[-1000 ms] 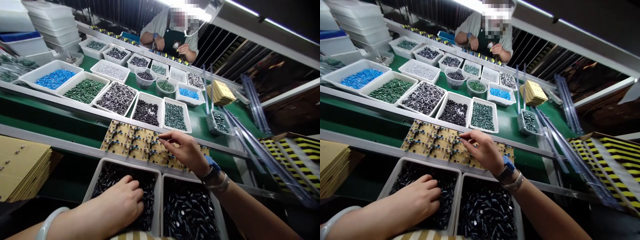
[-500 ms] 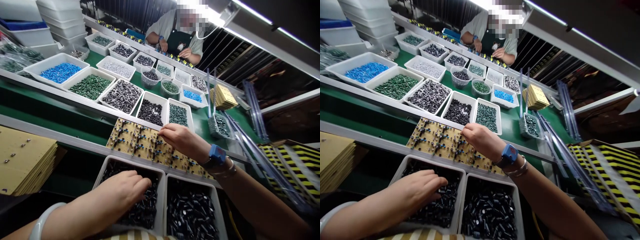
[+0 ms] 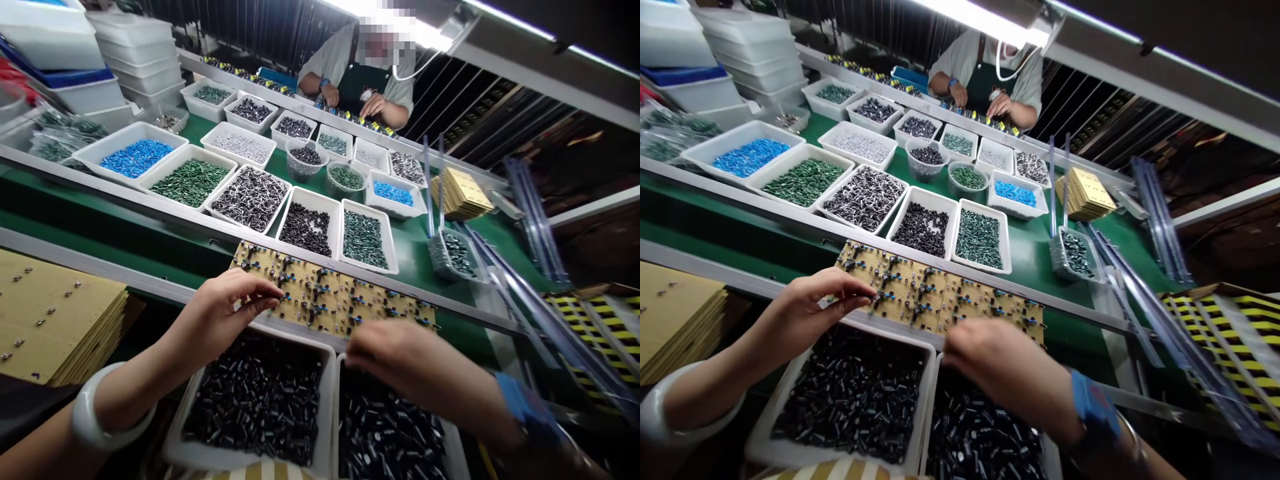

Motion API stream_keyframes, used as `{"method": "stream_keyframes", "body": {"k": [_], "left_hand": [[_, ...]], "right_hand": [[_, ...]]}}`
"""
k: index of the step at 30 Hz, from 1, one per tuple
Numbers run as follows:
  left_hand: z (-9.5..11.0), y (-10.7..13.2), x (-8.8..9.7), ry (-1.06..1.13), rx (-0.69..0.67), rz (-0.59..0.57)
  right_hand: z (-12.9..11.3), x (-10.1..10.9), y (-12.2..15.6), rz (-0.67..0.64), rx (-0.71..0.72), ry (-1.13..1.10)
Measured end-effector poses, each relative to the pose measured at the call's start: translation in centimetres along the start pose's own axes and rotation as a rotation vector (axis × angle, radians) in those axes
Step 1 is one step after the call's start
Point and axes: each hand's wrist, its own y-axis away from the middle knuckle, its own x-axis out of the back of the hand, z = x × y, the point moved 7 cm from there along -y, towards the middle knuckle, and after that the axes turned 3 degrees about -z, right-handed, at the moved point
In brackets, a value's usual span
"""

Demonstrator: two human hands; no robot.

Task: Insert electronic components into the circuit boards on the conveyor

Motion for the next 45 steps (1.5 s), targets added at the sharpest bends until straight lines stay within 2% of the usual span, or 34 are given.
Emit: {"method": "stream_keyframes", "body": {"k": [2,5,7,10,12,15,19,24,36,41,45], "left_hand": [[-0.6,-0.5,0.0,0.002,0.024,-0.002],[-0.6,-1.8,-0.4,-0.024,0.019,-0.010],[-0.1,-3.0,-0.8,-0.063,-0.016,-0.019],[0.8,-5.0,-1.7,-0.185,-0.113,-0.037],[1.3,-6.3,-2.4,-0.335,-0.159,-0.040],[1.4,-7.9,-3.5,-0.590,-0.149,-0.040],[1.2,-9.3,-4.8,-0.750,-0.137,-0.093],[0.9,-9.7,-5.4,-0.821,-0.185,-0.130],[1.1,-9.5,-5.8,-0.906,-0.273,-0.151],[1.8,-9.2,-6.0,-0.940,-0.299,-0.106],[3.8,-8.3,-5.7,-0.940,-0.342,-0.049]], "right_hand": [[-1.4,-3.9,2.2,-0.207,0.016,0.002],[-2.5,-7.6,3.9,-0.273,-0.065,0.008],[-2.8,-8.8,4.2,-0.257,-0.099,-0.027],[-2.9,-9.5,4.4,-0.237,-0.061,-0.079],[-2.9,-9.7,4.5,-0.221,-0.010,-0.088],[-2.7,-9.5,4.7,-0.175,0.029,-0.073],[-2.0,-8.3,4.8,-0.050,-0.001,-0.089],[-1.4,-7.3,5.0,0.048,-0.037,-0.169],[-0.8,-7.5,4.7,0.060,-0.078,-0.325],[-0.1,-6.2,5.4,0.219,-0.145,-0.497],[1.6,-4.6,6.3,0.383,-0.251,-0.708]]}}
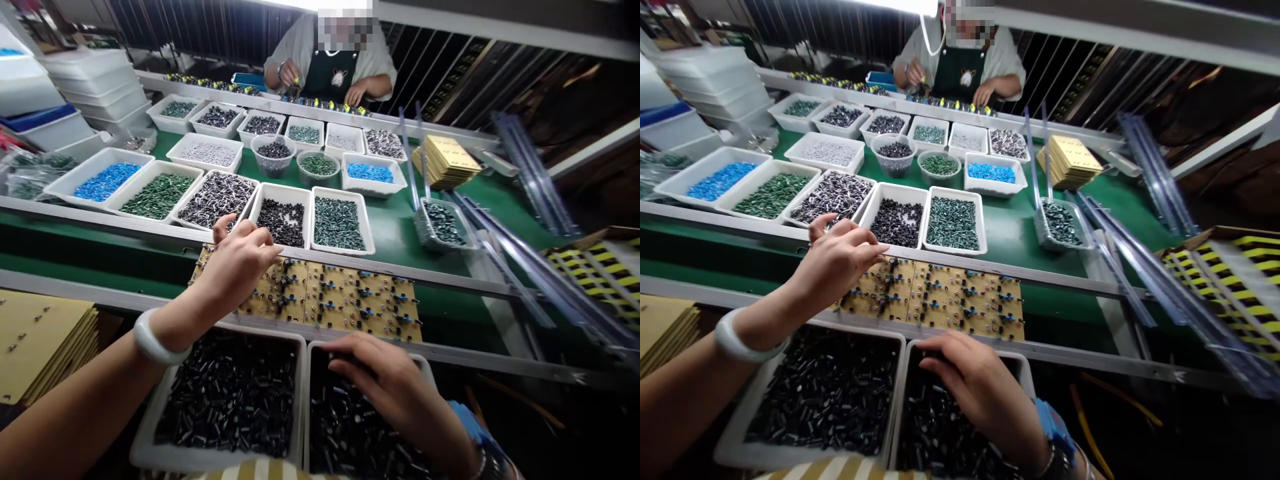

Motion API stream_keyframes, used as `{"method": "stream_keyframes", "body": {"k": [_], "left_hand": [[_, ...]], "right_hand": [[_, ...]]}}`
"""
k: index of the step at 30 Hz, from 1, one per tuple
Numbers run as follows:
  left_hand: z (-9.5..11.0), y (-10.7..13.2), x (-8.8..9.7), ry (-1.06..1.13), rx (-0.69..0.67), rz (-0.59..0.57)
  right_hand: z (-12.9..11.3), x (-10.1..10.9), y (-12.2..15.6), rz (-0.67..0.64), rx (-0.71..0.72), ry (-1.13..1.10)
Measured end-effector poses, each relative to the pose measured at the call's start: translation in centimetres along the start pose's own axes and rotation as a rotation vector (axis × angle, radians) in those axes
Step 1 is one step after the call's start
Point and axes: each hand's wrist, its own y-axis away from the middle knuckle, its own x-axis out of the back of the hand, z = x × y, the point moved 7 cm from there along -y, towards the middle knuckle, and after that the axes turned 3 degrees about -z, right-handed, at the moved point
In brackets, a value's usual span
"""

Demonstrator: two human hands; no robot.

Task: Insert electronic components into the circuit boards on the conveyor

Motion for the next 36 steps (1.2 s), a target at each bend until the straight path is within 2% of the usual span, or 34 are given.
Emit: {"method": "stream_keyframes", "body": {"k": [2,5,7,9,11,14,17,19,26,31,36], "left_hand": [[1.0,0.8,1.2,0.051,-0.013,0.027],[4.2,3.6,1.2,0.232,-0.184,-0.093],[7.1,6.7,-0.3,0.355,-0.351,-0.273],[9.5,10.2,-2.7,0.399,-0.487,-0.486],[10.5,12.8,-5.1,0.365,-0.473,-0.584],[11.0,14.6,-7.8,0.357,-0.447,-0.602],[11.4,14.8,-9.0,0.357,-0.463,-0.590],[11.7,14.4,-9.0,0.346,-0.485,-0.586],[13.3,11.9,-5.6,0.385,-0.530,-0.527],[13.5,11.1,-4.9,0.429,-0.514,-0.502],[12.8,10.3,-3.6,0.437,-0.535,-0.593]], "right_hand": [[0.9,1.3,-0.3,0.078,-0.116,-0.155],[2.0,3.1,-1.1,0.194,-0.221,-0.335],[2.4,4.1,-1.7,0.254,-0.232,-0.384],[2.7,4.5,-2.3,0.265,-0.242,-0.409],[2.7,4.5,-2.8,0.249,-0.249,-0.415],[2.4,4.5,-3.6,0.232,-0.232,-0.360],[1.4,4.7,-4.8,0.254,-0.144,-0.222],[0.6,5.0,-5.8,0.273,-0.067,-0.086],[-1.6,5.3,-8.8,0.276,0.134,0.403],[-1.6,5.2,-9.7,0.211,0.109,0.589],[-1.7,5.3,-10.2,0.171,0.049,0.645]]}}
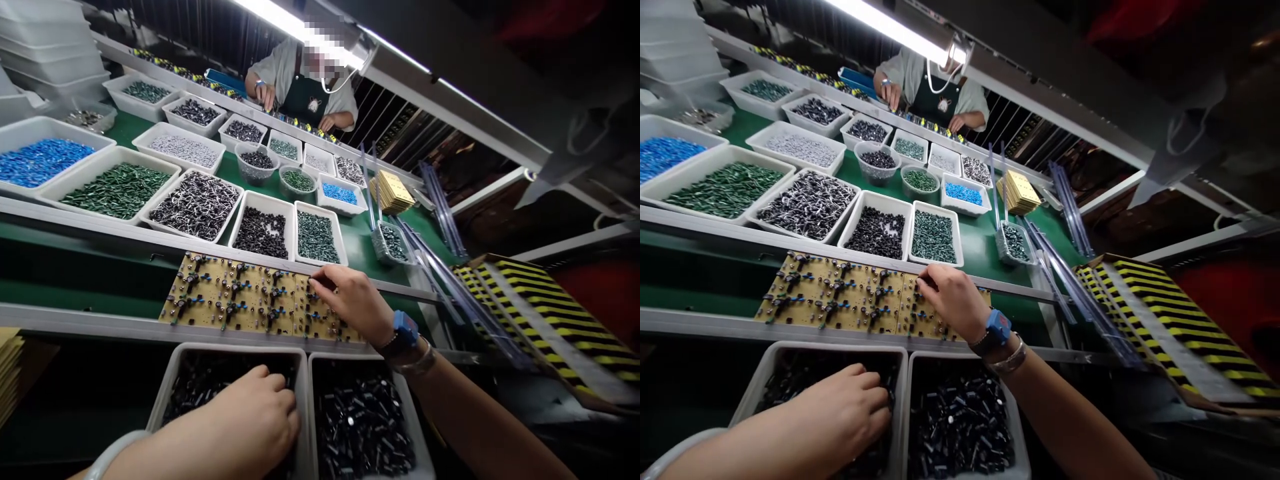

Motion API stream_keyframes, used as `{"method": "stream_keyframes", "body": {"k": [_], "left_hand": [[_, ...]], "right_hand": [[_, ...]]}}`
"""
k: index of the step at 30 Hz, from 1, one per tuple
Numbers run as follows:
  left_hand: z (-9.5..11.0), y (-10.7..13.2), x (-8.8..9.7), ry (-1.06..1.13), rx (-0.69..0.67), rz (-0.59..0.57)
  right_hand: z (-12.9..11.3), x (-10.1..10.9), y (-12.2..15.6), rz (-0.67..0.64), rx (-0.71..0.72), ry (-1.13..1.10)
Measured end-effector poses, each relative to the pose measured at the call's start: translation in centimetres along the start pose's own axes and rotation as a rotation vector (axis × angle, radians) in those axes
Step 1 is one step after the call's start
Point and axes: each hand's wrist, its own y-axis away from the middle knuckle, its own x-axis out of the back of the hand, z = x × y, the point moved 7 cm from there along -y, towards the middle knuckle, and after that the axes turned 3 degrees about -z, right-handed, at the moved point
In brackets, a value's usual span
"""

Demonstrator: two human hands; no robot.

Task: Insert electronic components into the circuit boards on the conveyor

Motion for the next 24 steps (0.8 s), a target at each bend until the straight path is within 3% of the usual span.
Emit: {"method": "stream_keyframes", "body": {"k": [4,8,12,16,19,21,24], "left_hand": [[-0.4,0.7,3.2,0.107,0.024,0.090],[-2.1,2.0,5.8,0.297,0.110,0.376],[-4.5,3.3,6.8,0.437,0.170,0.607],[-7.1,4.3,7.2,0.442,0.333,0.692],[-8.5,5.1,7.6,0.394,0.437,0.710],[-9.0,5.2,7.9,0.334,0.465,0.695],[-9.5,4.6,8.4,0.232,0.437,0.666]], "right_hand": [[-0.5,0.0,0.0,0.008,-0.004,0.052],[-0.8,-0.2,0.2,0.026,0.002,0.106],[-0.9,-0.5,0.3,0.030,0.042,0.144],[-1.2,0.7,1.5,0.095,0.077,0.085],[-1.0,1.9,4.2,0.127,0.038,0.038],[-1.1,0.9,6.6,-0.042,0.020,0.004],[-2.1,-2.8,11.0,-0.427,0.066,0.011]]}}
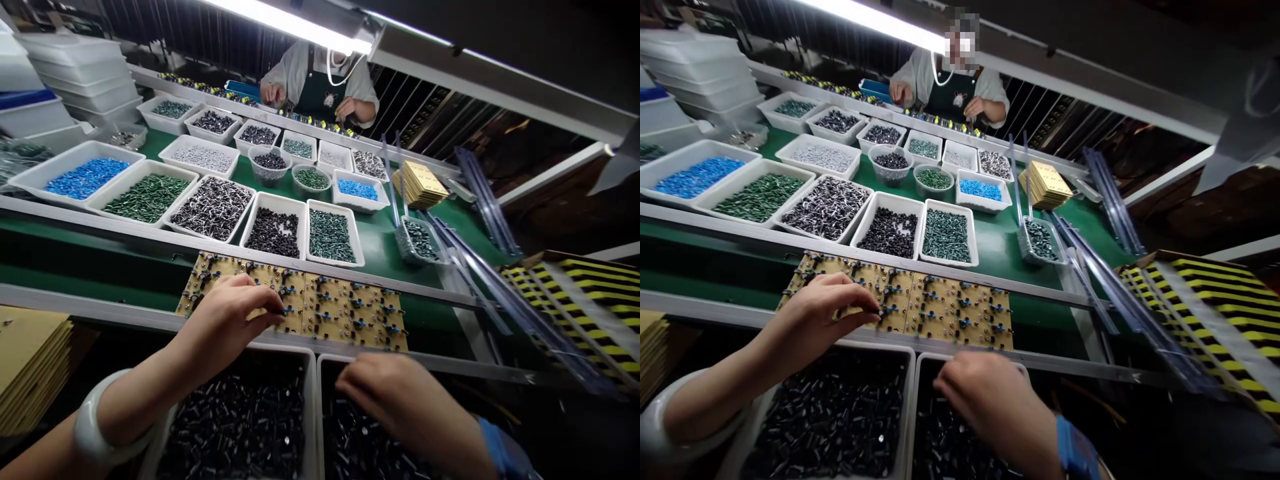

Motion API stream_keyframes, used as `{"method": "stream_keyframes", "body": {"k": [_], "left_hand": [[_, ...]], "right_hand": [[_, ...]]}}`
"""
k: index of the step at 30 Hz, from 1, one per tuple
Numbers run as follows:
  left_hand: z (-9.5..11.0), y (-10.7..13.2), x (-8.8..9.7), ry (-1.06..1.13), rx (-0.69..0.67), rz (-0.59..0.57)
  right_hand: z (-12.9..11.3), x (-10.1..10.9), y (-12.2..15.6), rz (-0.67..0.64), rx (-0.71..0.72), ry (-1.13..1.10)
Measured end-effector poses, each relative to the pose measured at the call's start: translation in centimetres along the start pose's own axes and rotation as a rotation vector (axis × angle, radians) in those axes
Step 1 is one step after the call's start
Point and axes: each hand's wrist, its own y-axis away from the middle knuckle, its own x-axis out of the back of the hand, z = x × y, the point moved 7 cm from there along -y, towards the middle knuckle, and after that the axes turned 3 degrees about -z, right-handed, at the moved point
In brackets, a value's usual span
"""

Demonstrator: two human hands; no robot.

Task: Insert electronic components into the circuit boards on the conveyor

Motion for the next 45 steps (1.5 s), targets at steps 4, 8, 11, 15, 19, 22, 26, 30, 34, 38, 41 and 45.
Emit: {"method": "stream_keyframes", "body": {"k": [4,8,11,15,19,22,26,30,34,38,41,45], "left_hand": [[0.5,-2.1,-0.5,-0.055,-0.115,0.011],[0.4,-5.1,-1.5,-0.144,-0.096,-0.017],[0.2,-7.2,-2.1,-0.216,-0.042,-0.036],[0.1,-9.0,-3.0,-0.242,-0.009,-0.098],[-0.1,-9.6,-3.4,-0.255,0.010,-0.123],[0.0,-9.7,-3.6,-0.264,-0.002,-0.140],[0.4,-9.8,-3.8,-0.323,-0.033,-0.178],[1.2,-9.7,-3.9,-0.389,-0.097,-0.188],[2.1,-9.6,-4.3,-0.482,-0.202,-0.199],[2.2,-9.5,-4.4,-0.524,-0.222,-0.177],[2.2,-9.5,-4.4,-0.533,-0.214,-0.182],[2.4,-9.5,-4.4,-0.520,-0.215,-0.190]], "right_hand": [[-1.6,-5.0,1.4,-0.158,0.035,0.043],[-2.2,-6.4,0.8,-0.143,0.101,0.040],[-2.0,-5.9,0.7,-0.122,0.147,-0.012],[-1.4,-4.8,1.1,-0.047,0.164,-0.213],[-0.5,-3.8,1.7,0.066,0.134,-0.420],[-0.1,-3.0,1.9,0.164,0.133,-0.532],[-0.1,-2.3,1.8,0.226,0.156,-0.620],[-0.1,-2.2,1.8,0.226,0.150,-0.596],[-0.1,-2.2,1.8,0.233,0.158,-0.562],[-0.2,-2.0,1.9,0.245,0.145,-0.554],[-0.3,-2.0,1.9,0.247,0.143,-0.548],[-0.3,-2.1,1.9,0.266,0.135,-0.550]]}}
